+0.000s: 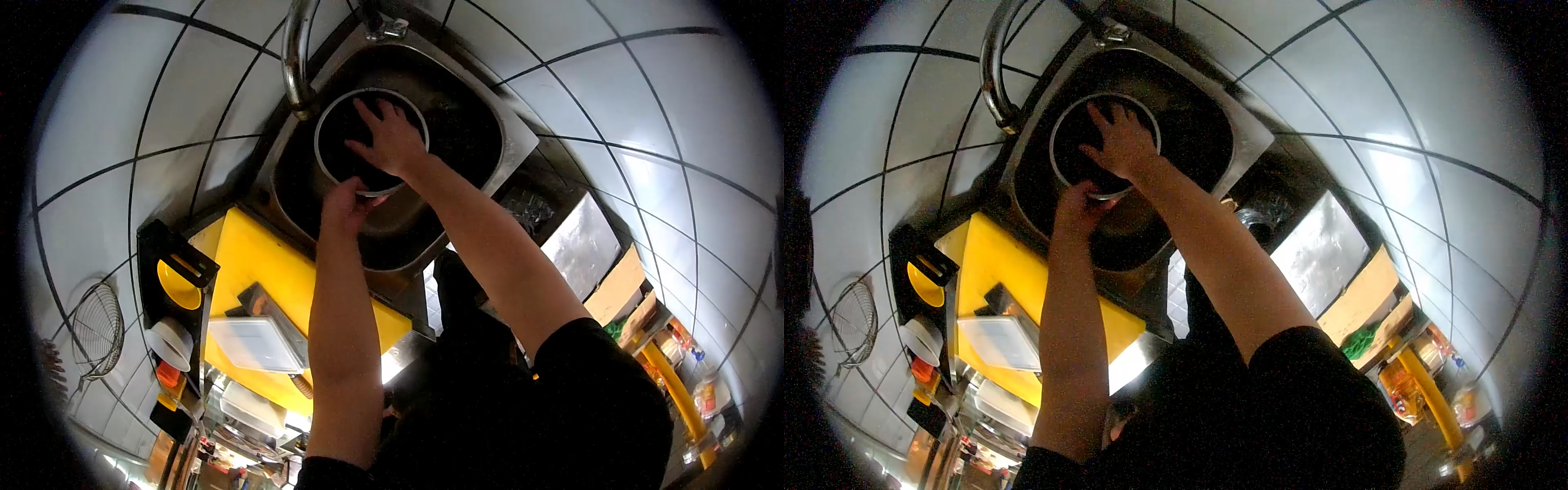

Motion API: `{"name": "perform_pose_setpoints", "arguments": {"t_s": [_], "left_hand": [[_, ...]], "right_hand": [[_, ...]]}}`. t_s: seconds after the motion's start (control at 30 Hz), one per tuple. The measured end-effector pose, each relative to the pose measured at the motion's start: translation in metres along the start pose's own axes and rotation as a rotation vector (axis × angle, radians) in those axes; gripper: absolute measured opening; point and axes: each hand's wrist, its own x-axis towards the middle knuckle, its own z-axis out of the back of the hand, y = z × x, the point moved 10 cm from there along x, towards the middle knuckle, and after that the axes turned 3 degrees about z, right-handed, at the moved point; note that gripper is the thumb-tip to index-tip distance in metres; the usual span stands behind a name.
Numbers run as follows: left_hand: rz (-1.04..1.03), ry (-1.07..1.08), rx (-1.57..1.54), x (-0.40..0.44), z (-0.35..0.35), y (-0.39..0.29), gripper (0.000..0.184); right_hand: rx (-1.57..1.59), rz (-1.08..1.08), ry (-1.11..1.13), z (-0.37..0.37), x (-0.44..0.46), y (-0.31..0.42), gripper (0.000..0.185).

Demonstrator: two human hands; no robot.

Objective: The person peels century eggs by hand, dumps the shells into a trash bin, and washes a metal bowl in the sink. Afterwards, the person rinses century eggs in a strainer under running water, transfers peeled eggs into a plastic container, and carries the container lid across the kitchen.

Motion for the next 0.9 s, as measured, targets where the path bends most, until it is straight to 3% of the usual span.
{"name": "perform_pose_setpoints", "arguments": {"t_s": [0.17, 0.27, 0.37, 0.47, 0.9], "left_hand": [[-0.096, -0.008, 0.062, -0.015, 0.0, -0.005, 0.05], [-0.339, -0.007, 0.125, -0.055, -0.01, -0.027, 0.04], [-0.315, 0.01, 0.173, -0.072, -0.011, -0.033, 0.079], [-0.443, -0.094, 0.248, -0.113, -0.024, -0.046, 0.08], [-0.578, -0.319, 0.575, -0.131, -0.011, -0.046, 0.087]], "right_hand": [[0.164, -0.049, -0.056, 0.004, -0.011, -0.002, 0.081], [0.296, -0.037, -0.145, 0.011, -0.017, 0.009, 0.079], [0.394, -0.015, -0.183, 0.013, -0.022, 0.021, 0.078], [0.417, 0.022, -0.28, 0.016, -0.026, 0.032, 0.078], [0.644, 0.032, -0.367, 0.006, -0.042, 0.039, 0.077]]}}
